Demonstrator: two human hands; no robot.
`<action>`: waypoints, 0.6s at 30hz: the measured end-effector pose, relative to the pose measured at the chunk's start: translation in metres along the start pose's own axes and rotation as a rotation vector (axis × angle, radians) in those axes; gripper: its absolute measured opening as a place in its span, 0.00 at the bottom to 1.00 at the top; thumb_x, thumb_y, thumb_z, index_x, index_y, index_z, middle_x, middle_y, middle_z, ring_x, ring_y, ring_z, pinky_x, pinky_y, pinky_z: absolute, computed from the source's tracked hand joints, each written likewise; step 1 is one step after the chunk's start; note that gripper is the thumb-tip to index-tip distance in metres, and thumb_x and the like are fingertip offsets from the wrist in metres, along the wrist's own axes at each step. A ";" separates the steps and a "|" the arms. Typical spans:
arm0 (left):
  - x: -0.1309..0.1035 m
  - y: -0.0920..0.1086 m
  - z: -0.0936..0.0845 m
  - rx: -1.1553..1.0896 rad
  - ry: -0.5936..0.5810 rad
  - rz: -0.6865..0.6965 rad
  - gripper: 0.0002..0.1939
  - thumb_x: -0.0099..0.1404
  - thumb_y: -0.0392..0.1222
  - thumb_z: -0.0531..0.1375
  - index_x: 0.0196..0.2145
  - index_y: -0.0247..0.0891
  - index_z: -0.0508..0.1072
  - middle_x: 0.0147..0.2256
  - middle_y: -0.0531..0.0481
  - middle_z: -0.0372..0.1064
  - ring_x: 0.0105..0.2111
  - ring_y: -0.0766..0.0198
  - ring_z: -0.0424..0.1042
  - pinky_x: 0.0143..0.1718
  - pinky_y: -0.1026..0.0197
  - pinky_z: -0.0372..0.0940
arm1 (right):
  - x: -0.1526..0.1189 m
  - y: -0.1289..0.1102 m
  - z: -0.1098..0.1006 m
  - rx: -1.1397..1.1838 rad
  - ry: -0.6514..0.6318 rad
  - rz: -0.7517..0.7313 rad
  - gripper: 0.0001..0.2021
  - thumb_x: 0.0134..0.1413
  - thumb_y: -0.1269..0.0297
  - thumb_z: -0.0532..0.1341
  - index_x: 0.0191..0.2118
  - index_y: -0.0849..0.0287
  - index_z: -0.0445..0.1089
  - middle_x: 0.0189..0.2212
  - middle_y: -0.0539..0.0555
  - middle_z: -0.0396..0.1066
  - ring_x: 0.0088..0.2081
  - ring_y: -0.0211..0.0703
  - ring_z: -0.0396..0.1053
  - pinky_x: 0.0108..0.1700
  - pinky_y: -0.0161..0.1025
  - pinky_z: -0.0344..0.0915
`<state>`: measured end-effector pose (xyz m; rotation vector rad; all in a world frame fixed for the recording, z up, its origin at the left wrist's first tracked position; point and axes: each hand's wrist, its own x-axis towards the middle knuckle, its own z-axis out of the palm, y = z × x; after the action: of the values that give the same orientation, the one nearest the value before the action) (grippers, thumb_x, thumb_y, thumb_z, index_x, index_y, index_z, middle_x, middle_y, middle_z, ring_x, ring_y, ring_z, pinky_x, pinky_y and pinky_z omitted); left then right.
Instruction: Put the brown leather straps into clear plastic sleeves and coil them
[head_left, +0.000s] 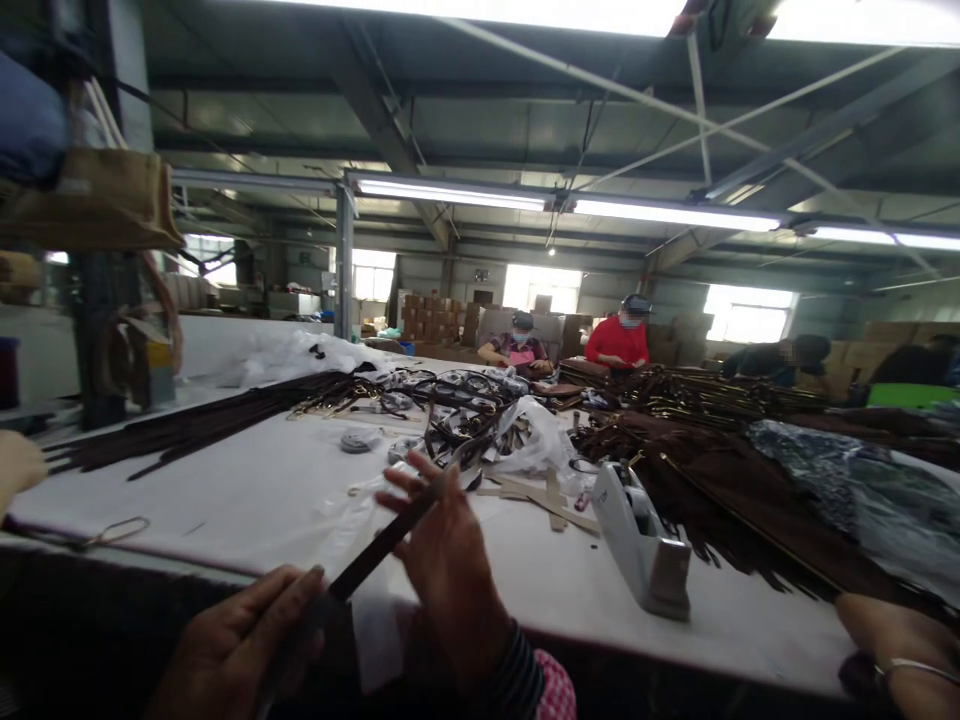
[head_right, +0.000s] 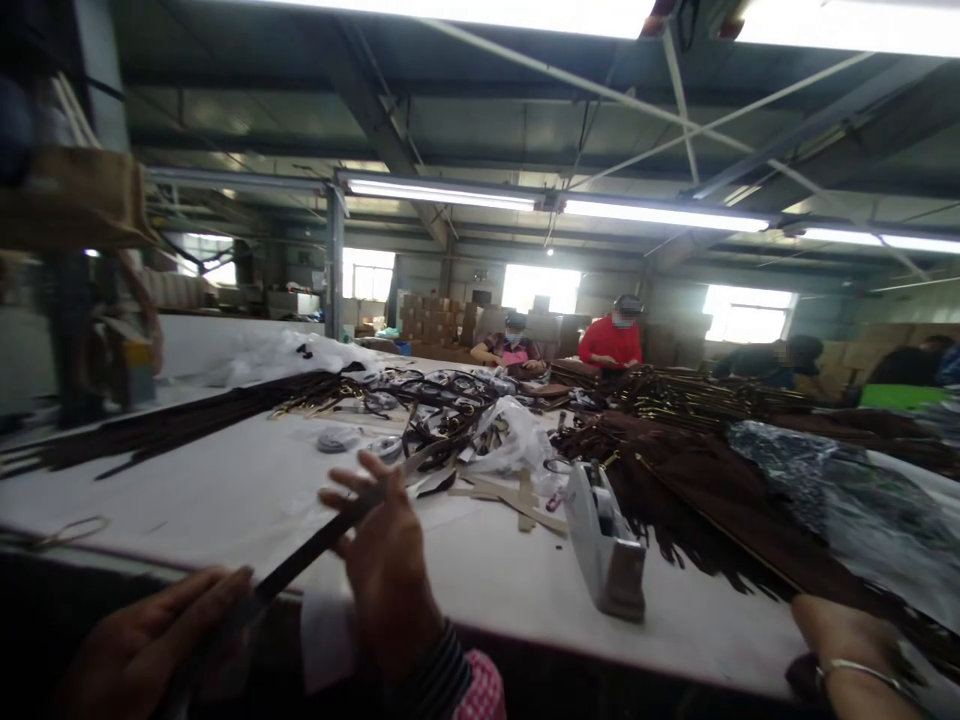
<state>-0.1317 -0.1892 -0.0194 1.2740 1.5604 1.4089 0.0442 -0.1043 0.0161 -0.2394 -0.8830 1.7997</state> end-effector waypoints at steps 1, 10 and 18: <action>0.003 0.005 0.001 -0.018 -0.011 -0.023 0.27 0.58 0.70 0.64 0.25 0.41 0.77 0.20 0.51 0.71 0.21 0.58 0.69 0.22 0.62 0.67 | 0.011 -0.010 -0.001 0.029 0.058 -0.012 0.27 0.55 0.35 0.64 0.50 0.51 0.78 0.54 0.57 0.75 0.51 0.53 0.71 0.43 0.42 0.69; 0.031 0.097 -0.002 -0.129 0.024 0.184 0.25 0.53 0.65 0.68 0.26 0.38 0.75 0.20 0.54 0.68 0.21 0.66 0.62 0.21 0.67 0.59 | 0.020 0.011 0.051 -0.298 -0.204 -0.144 0.26 0.56 0.49 0.71 0.58 0.52 0.75 0.43 0.54 0.78 0.36 0.44 0.71 0.37 0.40 0.67; 0.039 0.089 -0.015 0.005 0.003 0.099 0.25 0.51 0.64 0.68 0.21 0.37 0.74 0.19 0.50 0.71 0.19 0.65 0.65 0.21 0.65 0.60 | 0.064 -0.022 0.035 -0.096 0.029 -0.082 0.18 0.60 0.45 0.65 0.45 0.53 0.79 0.48 0.56 0.78 0.47 0.48 0.73 0.41 0.40 0.68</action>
<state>-0.1375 -0.1623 0.0754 1.3695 1.5222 1.4685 0.0144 -0.0605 0.0715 -0.2863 -0.9466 1.6764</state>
